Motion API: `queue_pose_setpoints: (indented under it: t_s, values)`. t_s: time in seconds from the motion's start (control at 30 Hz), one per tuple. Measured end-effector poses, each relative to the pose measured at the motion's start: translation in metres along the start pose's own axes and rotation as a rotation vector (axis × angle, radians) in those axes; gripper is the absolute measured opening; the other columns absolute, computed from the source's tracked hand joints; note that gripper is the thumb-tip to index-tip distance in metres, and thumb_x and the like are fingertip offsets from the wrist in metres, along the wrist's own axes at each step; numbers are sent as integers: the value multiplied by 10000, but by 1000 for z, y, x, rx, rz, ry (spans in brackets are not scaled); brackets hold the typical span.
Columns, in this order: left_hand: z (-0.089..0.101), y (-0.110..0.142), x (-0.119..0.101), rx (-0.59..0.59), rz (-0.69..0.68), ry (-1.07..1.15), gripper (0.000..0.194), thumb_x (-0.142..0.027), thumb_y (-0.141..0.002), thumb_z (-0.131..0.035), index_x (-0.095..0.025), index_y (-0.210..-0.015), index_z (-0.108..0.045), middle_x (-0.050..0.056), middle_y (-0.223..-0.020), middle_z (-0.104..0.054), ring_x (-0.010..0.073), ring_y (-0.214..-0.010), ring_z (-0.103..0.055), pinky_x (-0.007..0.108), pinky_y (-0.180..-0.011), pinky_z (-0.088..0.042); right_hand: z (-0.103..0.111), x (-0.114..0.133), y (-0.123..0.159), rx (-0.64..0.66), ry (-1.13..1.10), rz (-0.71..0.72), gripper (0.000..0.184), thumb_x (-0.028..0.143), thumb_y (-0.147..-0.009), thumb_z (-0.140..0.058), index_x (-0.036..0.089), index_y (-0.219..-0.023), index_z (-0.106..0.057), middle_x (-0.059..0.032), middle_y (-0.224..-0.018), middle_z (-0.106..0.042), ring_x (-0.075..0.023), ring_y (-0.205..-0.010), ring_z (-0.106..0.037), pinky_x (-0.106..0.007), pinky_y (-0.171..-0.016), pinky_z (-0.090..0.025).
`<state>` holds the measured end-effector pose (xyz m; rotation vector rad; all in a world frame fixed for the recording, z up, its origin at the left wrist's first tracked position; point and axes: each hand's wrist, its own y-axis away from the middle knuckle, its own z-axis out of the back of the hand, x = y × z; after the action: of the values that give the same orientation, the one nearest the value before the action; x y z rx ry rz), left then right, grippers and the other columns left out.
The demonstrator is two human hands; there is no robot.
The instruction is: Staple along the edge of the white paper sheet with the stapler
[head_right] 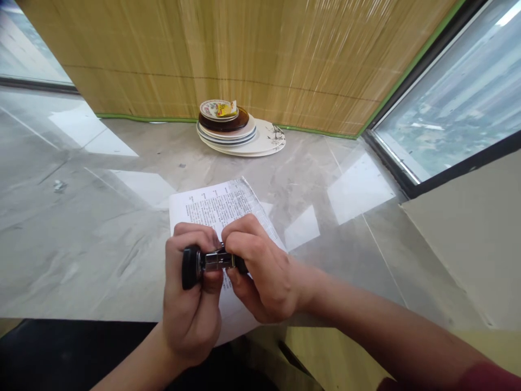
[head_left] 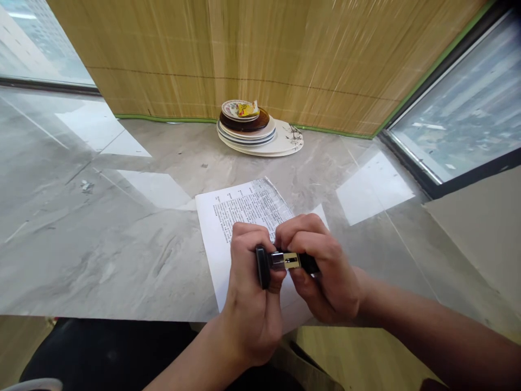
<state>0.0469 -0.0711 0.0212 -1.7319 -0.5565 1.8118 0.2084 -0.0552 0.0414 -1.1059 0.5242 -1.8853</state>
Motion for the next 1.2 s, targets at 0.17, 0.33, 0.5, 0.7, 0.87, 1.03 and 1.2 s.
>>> queue_pose_setpoints:
  t_s: [0.17,0.33,0.5,0.7,0.87,1.03,1.2]
  values:
    - [1,-1,1,2,-13,-24,171,-78,-1027,-471,-183,-1162,-463,59,-1047,-430,178,-946,-447,343,-758,-441,-2,-3,1,-10,-63,-17,290,58,-939,-568,152,-1203,-496,-89,-1060,-530,-219,-1009,-546,-397,-828,-574]
    - [3,-1,3,-21,3,-49,136,-112,-1042,-486,-196,-1149,-476,59,-1038,-442,185,-938,-450,355,-768,-441,-3,-7,1,-42,-133,-68,224,138,-990,-600,183,-1195,-521,-83,-1072,-563,-217,-1002,-574,-395,-824,-569]
    - [4,-2,3,-36,19,-56,123,-183,-1053,-516,-230,-1163,-491,68,-1039,-458,211,-952,-457,378,-779,-455,3,-8,0,-46,-249,-107,226,205,-1002,-614,206,-1220,-553,-83,-1074,-592,-230,-987,-602,-416,-807,-572]
    - [12,-5,4,-49,44,-15,91,-246,-1062,-538,-234,-1148,-514,69,-1034,-476,219,-951,-478,391,-786,-469,6,-12,-5,-7,-534,-233,361,450,-991,-697,202,-1246,-635,-97,-1085,-664,-252,-1003,-649,-439,-844,-585]
    - [11,-3,3,-25,9,-9,129,-219,-1055,-548,-227,-1180,-516,69,-1040,-490,216,-967,-484,381,-797,-477,0,-11,-4,-143,-373,-115,343,165,-868,-777,192,-1191,-667,-92,-1052,-677,-251,-978,-691,-434,-823,-620]
    - [7,1,3,-43,-10,20,125,-197,-1050,-546,-200,-1173,-520,69,-1047,-488,209,-981,-484,383,-824,-483,0,-5,-2,-187,-272,-100,364,91,-851,-738,181,-1198,-678,-98,-1036,-681,-261,-965,-713,-445,-802,-644]
    - [5,4,0,-67,44,19,116,-251,-1064,-544,-215,-1172,-522,70,-1039,-483,216,-962,-495,379,-769,-470,4,-6,-2,-185,-316,-118,271,322,-921,-792,197,-1142,-697,-82,-958,-675,-254,-889,-685,-429,-735,-606]
